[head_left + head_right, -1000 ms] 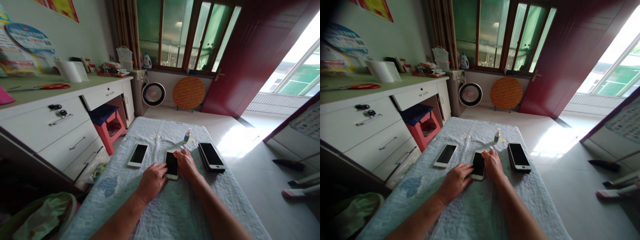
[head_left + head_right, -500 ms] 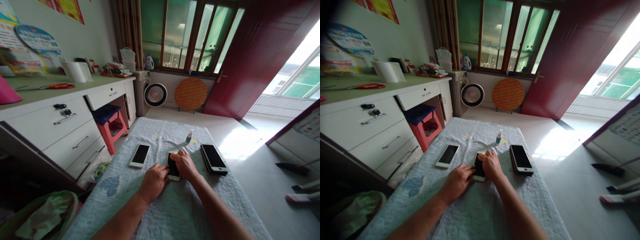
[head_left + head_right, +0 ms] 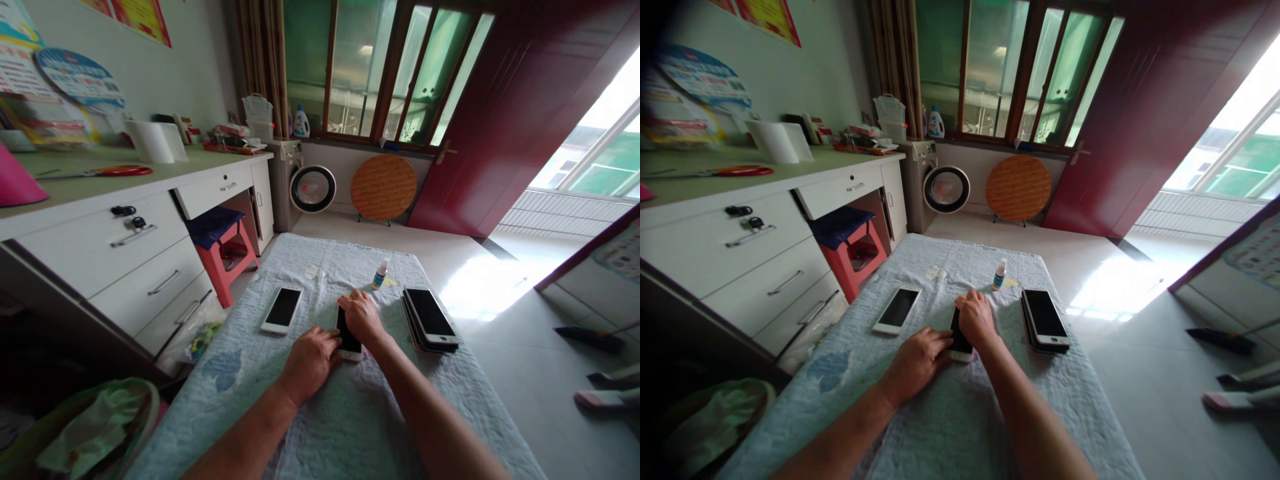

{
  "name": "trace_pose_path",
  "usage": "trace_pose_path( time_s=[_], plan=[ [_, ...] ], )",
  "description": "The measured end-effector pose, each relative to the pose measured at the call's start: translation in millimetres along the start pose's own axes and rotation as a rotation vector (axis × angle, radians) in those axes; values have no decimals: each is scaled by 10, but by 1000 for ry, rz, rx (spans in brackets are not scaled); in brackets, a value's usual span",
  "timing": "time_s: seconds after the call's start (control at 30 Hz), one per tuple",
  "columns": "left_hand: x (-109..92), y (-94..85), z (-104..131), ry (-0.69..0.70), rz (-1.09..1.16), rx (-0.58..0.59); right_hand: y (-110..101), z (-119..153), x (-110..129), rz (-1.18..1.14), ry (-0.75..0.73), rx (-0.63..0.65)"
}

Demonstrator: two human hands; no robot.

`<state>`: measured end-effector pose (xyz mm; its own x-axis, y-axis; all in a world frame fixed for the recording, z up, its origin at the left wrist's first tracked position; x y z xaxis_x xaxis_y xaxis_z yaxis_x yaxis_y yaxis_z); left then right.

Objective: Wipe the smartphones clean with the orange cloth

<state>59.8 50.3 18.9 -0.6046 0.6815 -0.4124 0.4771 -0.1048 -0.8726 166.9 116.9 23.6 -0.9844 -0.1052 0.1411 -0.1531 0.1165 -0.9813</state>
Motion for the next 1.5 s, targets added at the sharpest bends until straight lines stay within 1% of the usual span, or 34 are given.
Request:
trace_pose_path(
  time_s=[0.1,0.17,0.23,0.43,0.57,0.67,0.97,1.1,1.27,1.43,1.5],
  plan=[
    [-3,0,2,-11,3,0,16,-25,88,0,-29,21],
    [-11,-9,1,-17,3,-7,11,-18,71,-12,-39,32],
    [-24,-21,0,-17,1,-12,-4,2,-14,-27,-31,34],
    [-55,-55,-1,-20,18,-3,-40,96,-409,-69,35,11],
    [-62,-62,-3,-13,21,-4,-40,154,-496,-102,63,-28],
    [-56,-48,-9,-10,27,0,-33,162,-447,-105,83,-65],
    [-43,-22,-4,-15,22,8,-17,113,-82,-101,6,-62],
    [-53,-39,-2,-19,21,13,13,97,-65,-112,11,-56],
    [-58,-43,-4,-24,23,2,30,93,-230,-131,53,-43],
    [-38,-18,2,-11,19,-24,-5,172,-470,-187,117,-62],
    [-27,-11,4,-13,19,-28,-7,201,-523,-184,129,-62]
  ],
)
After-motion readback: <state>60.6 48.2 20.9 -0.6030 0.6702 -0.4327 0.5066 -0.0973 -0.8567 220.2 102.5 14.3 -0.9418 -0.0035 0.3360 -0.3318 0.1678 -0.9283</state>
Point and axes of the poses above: each hand's wrist, its own z-axis away from the middle knuckle, its own y-axis out of the palm, x = y × z, the point moved 8 cm from there along -z, towards the middle knuckle, and after that the axes turned 5 degrees about y, right-handed, at the moved point
